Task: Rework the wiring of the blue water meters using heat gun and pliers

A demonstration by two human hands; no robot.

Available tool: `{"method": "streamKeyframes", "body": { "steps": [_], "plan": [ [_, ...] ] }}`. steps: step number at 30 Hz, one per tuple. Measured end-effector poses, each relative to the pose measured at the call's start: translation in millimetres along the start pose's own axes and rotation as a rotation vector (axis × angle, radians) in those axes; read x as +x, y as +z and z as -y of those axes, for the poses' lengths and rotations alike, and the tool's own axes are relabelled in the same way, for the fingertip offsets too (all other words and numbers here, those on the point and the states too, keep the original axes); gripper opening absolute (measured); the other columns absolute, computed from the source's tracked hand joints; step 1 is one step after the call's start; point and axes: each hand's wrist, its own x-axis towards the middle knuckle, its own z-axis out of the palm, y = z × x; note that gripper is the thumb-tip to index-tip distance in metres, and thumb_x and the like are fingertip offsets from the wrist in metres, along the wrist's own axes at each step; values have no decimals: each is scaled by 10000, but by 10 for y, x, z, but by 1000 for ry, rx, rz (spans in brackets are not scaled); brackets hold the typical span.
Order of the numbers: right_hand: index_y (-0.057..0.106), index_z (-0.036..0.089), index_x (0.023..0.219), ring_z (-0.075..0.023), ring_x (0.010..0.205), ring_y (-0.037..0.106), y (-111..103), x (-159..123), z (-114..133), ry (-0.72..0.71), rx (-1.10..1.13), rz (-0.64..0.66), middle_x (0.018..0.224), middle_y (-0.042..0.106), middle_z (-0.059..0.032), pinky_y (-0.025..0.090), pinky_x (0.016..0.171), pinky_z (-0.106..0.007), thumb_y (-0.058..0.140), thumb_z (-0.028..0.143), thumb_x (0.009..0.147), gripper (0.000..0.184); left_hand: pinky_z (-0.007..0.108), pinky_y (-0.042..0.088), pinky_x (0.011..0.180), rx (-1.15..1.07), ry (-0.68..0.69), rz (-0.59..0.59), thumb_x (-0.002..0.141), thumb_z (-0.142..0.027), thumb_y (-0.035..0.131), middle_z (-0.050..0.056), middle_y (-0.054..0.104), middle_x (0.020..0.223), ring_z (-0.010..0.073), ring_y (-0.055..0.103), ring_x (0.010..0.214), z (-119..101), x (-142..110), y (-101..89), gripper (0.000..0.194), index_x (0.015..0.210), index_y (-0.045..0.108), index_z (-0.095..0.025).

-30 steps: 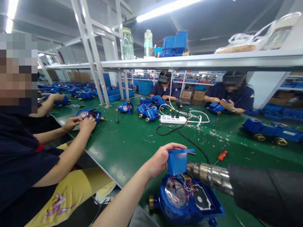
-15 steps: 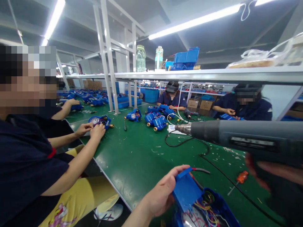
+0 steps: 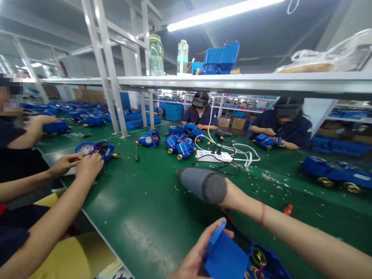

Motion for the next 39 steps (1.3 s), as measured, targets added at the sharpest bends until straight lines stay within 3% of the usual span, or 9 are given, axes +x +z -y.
{"method": "streamKeyframes", "body": {
  "steps": [5, 8, 12, 15, 18, 20, 23, 30, 39],
  "plan": [
    [607, 130, 1026, -188, 928, 612, 623, 349, 63, -81, -223, 190, 1043, 628, -68, 519, 815, -391, 618, 353, 882, 266, 522, 302, 1093, 35, -2, 16, 773, -520, 669, 95, 502, 1431, 371, 452, 1315, -138, -103, 97, 671, 1391, 490, -330],
    [590, 136, 1077, -211, 986, 589, 733, 386, 79, -171, -268, 228, 1094, 604, -78, 499, 851, -419, 637, 369, 862, 321, 500, 307, 1098, 9, 24, -1, 750, -576, 658, 102, 529, 1415, 367, 464, 1307, -144, -96, 119, 708, 1388, 498, -313],
    [526, 155, 1205, -237, 1071, 538, 473, 175, -14, -244, -256, 157, 1149, 579, -88, 452, 922, -418, 666, 398, 820, 476, 428, 450, 994, -73, -34, -91, 717, -505, 732, 102, 659, 1270, 338, 598, 1169, -72, -2, 72, 550, 1218, 670, -286],
    [536, 138, 1149, -223, 1078, 509, 193, -179, -226, -129, -251, 28, 1138, 571, -112, 429, 937, -366, 535, 259, 893, 283, 374, 503, 918, -127, -106, -194, 782, -430, 702, 84, 710, 1190, 295, 657, 1077, -18, 51, 42, 358, 1107, 734, -283],
    [585, 124, 979, -239, 953, 544, 83, -560, -518, 69, -249, -40, 970, 600, -126, 458, 839, -387, 444, 243, 916, 195, 377, 502, 920, -110, -31, -197, 580, -589, 794, 86, 700, 1208, 315, 652, 1066, 13, 67, 69, 658, 1153, 709, -276],
    [592, 112, 1054, -278, 997, 552, 146, -747, -699, 138, -225, -16, 1035, 606, -156, 468, 840, -416, 564, 388, 856, 340, 381, 509, 904, -71, 43, -182, 447, -684, 792, 102, 691, 1213, 323, 655, 1031, 17, 74, 123, 862, 1186, 689, -252],
    [532, 116, 1259, -364, 1163, 483, 358, -889, -873, 134, -173, 45, 1256, 530, -207, 417, 953, -504, 738, 558, 646, 784, 382, 522, 868, -16, 100, -215, 466, -752, 723, 120, 699, 1160, 319, 650, 998, 8, 89, 228, 887, 1166, 696, -208],
    [646, 148, 979, -299, 946, 539, 497, -1074, -1030, 53, 69, -50, 977, 601, -162, 429, 913, -528, 485, 308, 872, 251, 381, 514, 893, 25, 129, -222, 668, -768, 558, 116, 663, 1171, 280, 654, 992, -9, 72, 378, 806, 1232, 639, -199],
    [557, 214, 876, -266, 884, 692, -96, -1437, -1202, 371, 832, -347, 888, 664, -126, 556, 862, -509, 236, 470, 909, 412, 366, 546, 838, 145, 136, -152, 517, -683, 768, 93, 625, 1173, 285, 676, 955, -159, 206, 455, 881, 1257, 628, -226]
  ]
}}
